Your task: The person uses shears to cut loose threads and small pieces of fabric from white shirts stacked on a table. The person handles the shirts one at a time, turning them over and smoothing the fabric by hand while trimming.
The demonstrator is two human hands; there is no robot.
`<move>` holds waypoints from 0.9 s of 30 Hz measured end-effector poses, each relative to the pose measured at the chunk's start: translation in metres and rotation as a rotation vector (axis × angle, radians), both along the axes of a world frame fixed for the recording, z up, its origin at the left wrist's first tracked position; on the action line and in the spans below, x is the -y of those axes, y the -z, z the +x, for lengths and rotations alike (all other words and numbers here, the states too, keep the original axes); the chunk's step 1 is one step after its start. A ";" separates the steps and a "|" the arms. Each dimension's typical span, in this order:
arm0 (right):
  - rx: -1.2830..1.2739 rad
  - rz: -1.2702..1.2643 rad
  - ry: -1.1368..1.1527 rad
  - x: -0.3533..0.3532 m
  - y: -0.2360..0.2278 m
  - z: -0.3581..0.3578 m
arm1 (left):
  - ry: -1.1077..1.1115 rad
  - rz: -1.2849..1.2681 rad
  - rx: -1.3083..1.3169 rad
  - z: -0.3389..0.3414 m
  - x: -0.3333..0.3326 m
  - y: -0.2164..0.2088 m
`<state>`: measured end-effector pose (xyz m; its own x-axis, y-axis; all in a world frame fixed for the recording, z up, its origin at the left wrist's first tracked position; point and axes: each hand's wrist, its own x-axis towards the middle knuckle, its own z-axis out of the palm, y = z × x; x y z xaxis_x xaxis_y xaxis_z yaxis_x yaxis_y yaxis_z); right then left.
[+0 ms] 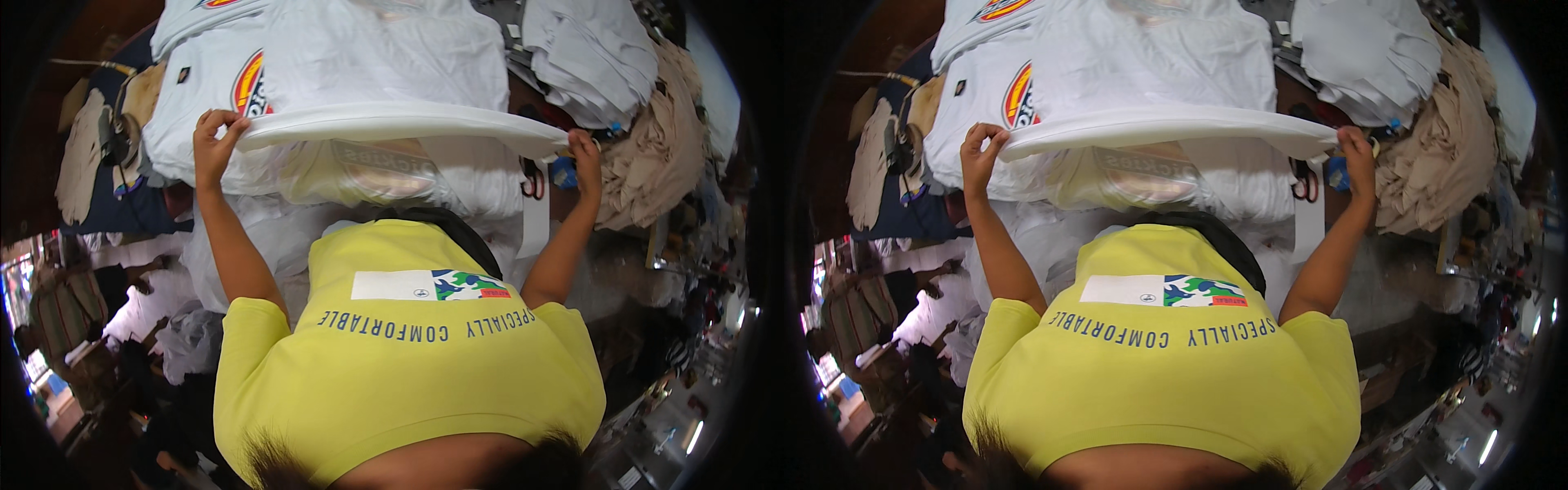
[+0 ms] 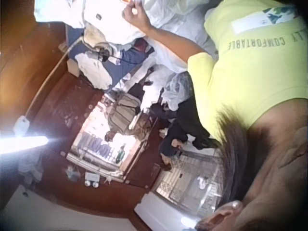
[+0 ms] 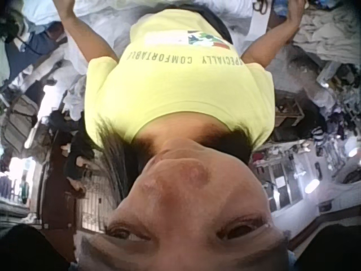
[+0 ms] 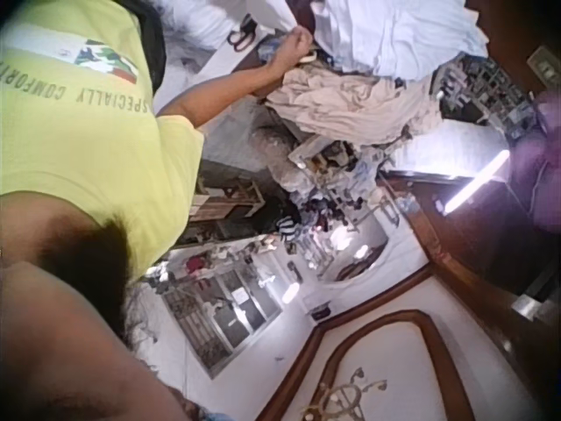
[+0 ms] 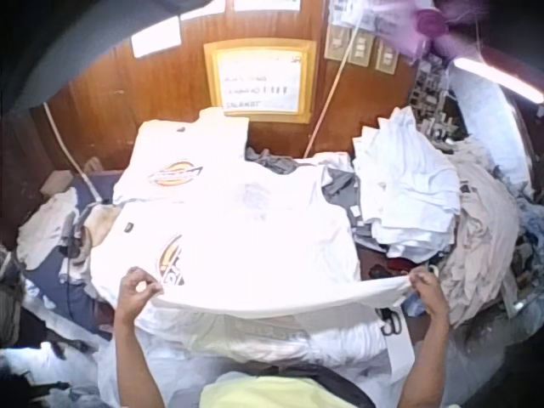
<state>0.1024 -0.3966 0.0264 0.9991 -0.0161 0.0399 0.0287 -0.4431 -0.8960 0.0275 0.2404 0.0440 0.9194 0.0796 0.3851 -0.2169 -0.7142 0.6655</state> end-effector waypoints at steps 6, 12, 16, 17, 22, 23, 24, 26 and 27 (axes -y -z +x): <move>-0.025 0.030 0.106 0.002 0.012 -0.001 | 0.061 0.054 0.084 -0.019 0.016 -0.040; -0.032 0.060 0.152 0.009 0.022 -0.002 | 0.089 0.065 0.078 -0.030 0.015 -0.050; -0.038 0.044 0.159 0.008 0.019 -0.005 | 0.095 0.008 0.050 -0.032 0.012 -0.047; -0.038 0.041 0.174 0.007 0.019 -0.006 | 0.090 -0.024 0.043 -0.031 0.010 -0.043; -0.032 0.075 0.165 0.013 0.023 -0.006 | 0.123 -0.369 0.002 -0.028 0.004 -0.027; -0.039 0.075 0.169 0.013 0.023 -0.008 | 0.135 -0.441 -0.011 -0.028 0.007 -0.027; -0.046 0.074 0.173 0.014 0.022 -0.008 | 0.147 -0.514 -0.023 -0.029 0.007 -0.027; -0.052 0.075 0.153 0.018 0.026 -0.007 | 0.186 -0.517 -0.004 -0.027 0.004 -0.024; -0.060 0.069 0.153 0.019 0.026 -0.008 | 0.194 -0.538 -0.001 -0.027 0.004 -0.023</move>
<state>0.0947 -0.4152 0.0003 0.9852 -0.1692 -0.0263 -0.0890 -0.3752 -0.9227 0.0010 0.2367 0.0674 0.9370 0.0940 0.3365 -0.3097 -0.2222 0.9245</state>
